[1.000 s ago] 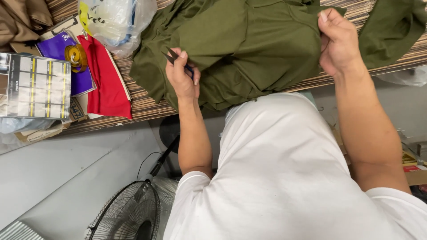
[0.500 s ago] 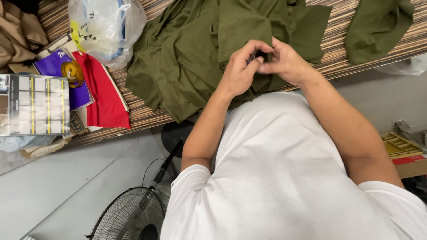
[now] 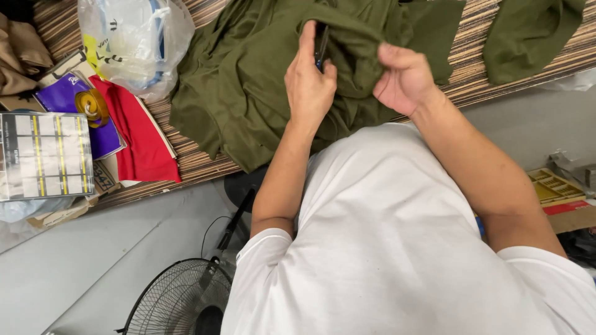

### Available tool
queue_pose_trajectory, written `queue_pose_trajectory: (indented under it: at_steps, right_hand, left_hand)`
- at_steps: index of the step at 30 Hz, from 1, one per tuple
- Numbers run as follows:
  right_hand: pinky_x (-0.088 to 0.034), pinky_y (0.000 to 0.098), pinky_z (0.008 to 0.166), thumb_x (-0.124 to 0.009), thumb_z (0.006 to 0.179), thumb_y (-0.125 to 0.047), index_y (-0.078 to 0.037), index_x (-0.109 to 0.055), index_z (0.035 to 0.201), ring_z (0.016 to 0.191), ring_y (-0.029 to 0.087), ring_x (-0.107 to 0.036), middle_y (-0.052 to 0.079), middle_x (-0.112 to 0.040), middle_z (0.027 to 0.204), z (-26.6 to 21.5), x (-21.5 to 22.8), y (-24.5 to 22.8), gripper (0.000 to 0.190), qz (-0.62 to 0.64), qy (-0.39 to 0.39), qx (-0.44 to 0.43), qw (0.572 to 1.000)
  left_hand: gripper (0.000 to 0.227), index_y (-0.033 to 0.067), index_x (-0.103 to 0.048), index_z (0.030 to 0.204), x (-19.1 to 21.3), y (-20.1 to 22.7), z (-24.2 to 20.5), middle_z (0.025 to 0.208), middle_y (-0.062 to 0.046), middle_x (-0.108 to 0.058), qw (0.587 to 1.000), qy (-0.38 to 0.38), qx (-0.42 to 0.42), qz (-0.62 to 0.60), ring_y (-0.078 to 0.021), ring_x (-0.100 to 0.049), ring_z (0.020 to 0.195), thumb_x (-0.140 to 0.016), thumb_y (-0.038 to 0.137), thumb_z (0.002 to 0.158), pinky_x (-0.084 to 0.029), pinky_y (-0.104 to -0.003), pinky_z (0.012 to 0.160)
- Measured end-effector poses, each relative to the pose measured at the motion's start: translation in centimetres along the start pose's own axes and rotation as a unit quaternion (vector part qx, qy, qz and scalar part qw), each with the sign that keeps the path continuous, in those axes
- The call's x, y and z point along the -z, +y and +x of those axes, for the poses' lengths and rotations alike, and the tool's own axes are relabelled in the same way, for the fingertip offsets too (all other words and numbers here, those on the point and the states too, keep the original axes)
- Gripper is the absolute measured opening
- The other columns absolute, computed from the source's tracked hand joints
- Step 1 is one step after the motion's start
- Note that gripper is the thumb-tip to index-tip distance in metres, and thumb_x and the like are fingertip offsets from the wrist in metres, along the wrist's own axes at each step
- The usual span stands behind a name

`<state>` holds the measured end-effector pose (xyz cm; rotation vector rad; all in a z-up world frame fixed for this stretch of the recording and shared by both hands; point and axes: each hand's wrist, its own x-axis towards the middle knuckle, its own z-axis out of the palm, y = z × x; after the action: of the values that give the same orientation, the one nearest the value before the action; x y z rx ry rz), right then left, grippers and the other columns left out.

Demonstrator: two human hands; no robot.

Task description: Trimming loose threads from a green shirt using thread nippers

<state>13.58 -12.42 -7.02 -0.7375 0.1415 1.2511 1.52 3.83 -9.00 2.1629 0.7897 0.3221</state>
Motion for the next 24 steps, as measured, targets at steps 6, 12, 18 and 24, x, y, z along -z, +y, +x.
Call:
queue_pose_trajectory:
  at_steps: [6, 12, 18, 24]
  right_hand:
    - [-0.042, 0.0415, 0.136, -0.055, 0.104, -0.033, -0.002, -0.061, 0.14, 0.145, 0.026, -0.058, 0.012, -0.065, 0.145, 0.4, 1.1, -1.0, 0.048, 0.217, -0.011, 0.14, 0.966]
    - [-0.042, 0.0451, 0.135, -0.06, 0.103, -0.033, -0.005, -0.061, 0.14, 0.144, 0.028, -0.057, 0.011, -0.063, 0.146, 0.1, 1.5, -0.3, 0.047, 0.189, -0.011, 0.168, 0.967]
    - [-0.058, 0.0449, 0.108, -0.067, 0.092, 0.001, 0.001, -0.06, 0.128, 0.115, 0.032, -0.069, 0.017, -0.07, 0.124, -0.9, 1.3, -0.3, 0.037, 0.118, -0.009, 0.17, 0.978]
    - [-0.053, 0.0435, 0.119, -0.054, 0.103, -0.006, -0.001, -0.061, 0.133, 0.128, 0.029, -0.066, 0.015, -0.07, 0.132, -2.3, 2.2, -0.8, 0.032, 0.15, 0.091, 0.147, 0.973]
  left_hand:
    - [0.076, 0.021, -0.041, 0.153, 2.1, 3.4, -1.4, 0.136, -0.015, -0.07, 0.983, -0.178, -0.037, -0.022, -0.0385, -0.07, 0.113, -0.056, 0.007, 0.08, -0.054, -0.043, 0.09]
    - [0.042, 0.0085, -0.064, 0.137, 0.5, 4.3, -2.9, 0.139, -0.007, -0.069, 0.953, -0.188, 0.078, -0.225, -0.0189, -0.063, 0.133, -0.06, 0.011, 0.095, -0.048, -0.032, 0.115]
    - [0.052, 0.0108, -0.071, 0.133, 0.5, 5.7, -0.8, 0.101, 0.002, -0.072, 0.877, -0.228, 0.227, -0.357, -0.0074, -0.045, 0.048, -0.06, 0.044, 0.095, -0.044, -0.021, 0.045]
    - [0.024, 0.0083, -0.071, 0.098, -0.9, 4.3, -1.1, 0.083, -0.008, -0.067, 0.817, -0.101, 0.312, -0.473, -0.0048, -0.036, 0.043, -0.079, 0.028, 0.086, -0.024, -0.022, 0.035]
